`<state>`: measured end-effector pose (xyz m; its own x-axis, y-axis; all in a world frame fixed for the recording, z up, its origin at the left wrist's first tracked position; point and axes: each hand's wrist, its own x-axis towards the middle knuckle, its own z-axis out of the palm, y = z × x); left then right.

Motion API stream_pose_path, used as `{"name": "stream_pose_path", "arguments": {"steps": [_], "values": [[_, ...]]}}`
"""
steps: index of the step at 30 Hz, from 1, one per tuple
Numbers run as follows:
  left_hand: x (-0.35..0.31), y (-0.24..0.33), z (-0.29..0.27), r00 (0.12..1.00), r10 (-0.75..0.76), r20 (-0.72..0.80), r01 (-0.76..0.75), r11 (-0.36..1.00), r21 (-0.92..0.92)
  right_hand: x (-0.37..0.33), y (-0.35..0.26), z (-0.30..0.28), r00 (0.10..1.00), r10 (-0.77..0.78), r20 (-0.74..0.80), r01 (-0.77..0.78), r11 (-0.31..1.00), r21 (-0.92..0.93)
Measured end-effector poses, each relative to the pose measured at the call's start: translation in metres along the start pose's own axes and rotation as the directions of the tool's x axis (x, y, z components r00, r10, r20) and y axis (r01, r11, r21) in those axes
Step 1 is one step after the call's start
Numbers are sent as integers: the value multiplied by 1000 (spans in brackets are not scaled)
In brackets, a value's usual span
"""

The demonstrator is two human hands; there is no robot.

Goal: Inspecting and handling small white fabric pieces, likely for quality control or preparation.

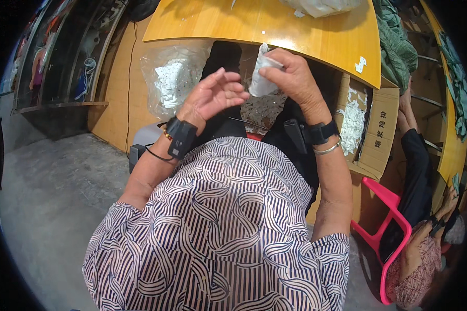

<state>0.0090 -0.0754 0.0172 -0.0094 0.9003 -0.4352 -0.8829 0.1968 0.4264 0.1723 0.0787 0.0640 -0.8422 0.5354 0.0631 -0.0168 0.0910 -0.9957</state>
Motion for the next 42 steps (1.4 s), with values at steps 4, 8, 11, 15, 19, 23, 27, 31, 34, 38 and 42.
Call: {"name": "stream_pose_path", "arguments": {"steps": [4, 8, 11, 15, 19, 23, 27, 31, 34, 38, 42], "values": [[8, -17, 20, 977, -20, 210, 62, 979, -195, 4, -4, 24, 909, -363, 203, 409, 688, -600], [24, -25, 17, 985, 132, 108, -95, 952, -291, -10, -6, 48, 854, -384, 351, 498, 410, -764], [25, -19, 25, 994, 103, 22, -91, 947, -309, -21, -16, 50, 858, -387, 338, 491, 423, -762], [16, -8, 30, 977, 214, 26, -202, 951, -233, -36, -12, 32, 930, -283, 235, 366, 654, -662], [6, 3, 24, 963, 260, 64, -251, 960, -124, -44, 0, 13, 998, -64, 9, 61, 871, -488], [3, 13, 29, 966, 255, 49, -245, 957, -156, -43, 16, -1, 998, 20, -55, -37, 942, -334], [-1, 18, 44, 970, 240, 36, -234, 963, -133, -36, 30, -5, 970, 219, -110, -195, 962, 194], [-2, 15, 49, 972, 231, 33, -225, 965, -131, -26, 16, 3, 965, 244, -92, -189, 897, 399], [2, 11, 47, 978, 205, 47, -197, 971, -139, -22, 18, 11, 977, 213, -28, -192, 926, 324], [11, 5, 30, 991, 132, 21, -126, 975, -181, -23, 22, 15, 987, 159, 35, -163, 942, 293], [16, -3, 13, 994, 29, -101, -47, 982, -180, -24, 23, 14, 991, 133, 36, -137, 975, 178]]}}
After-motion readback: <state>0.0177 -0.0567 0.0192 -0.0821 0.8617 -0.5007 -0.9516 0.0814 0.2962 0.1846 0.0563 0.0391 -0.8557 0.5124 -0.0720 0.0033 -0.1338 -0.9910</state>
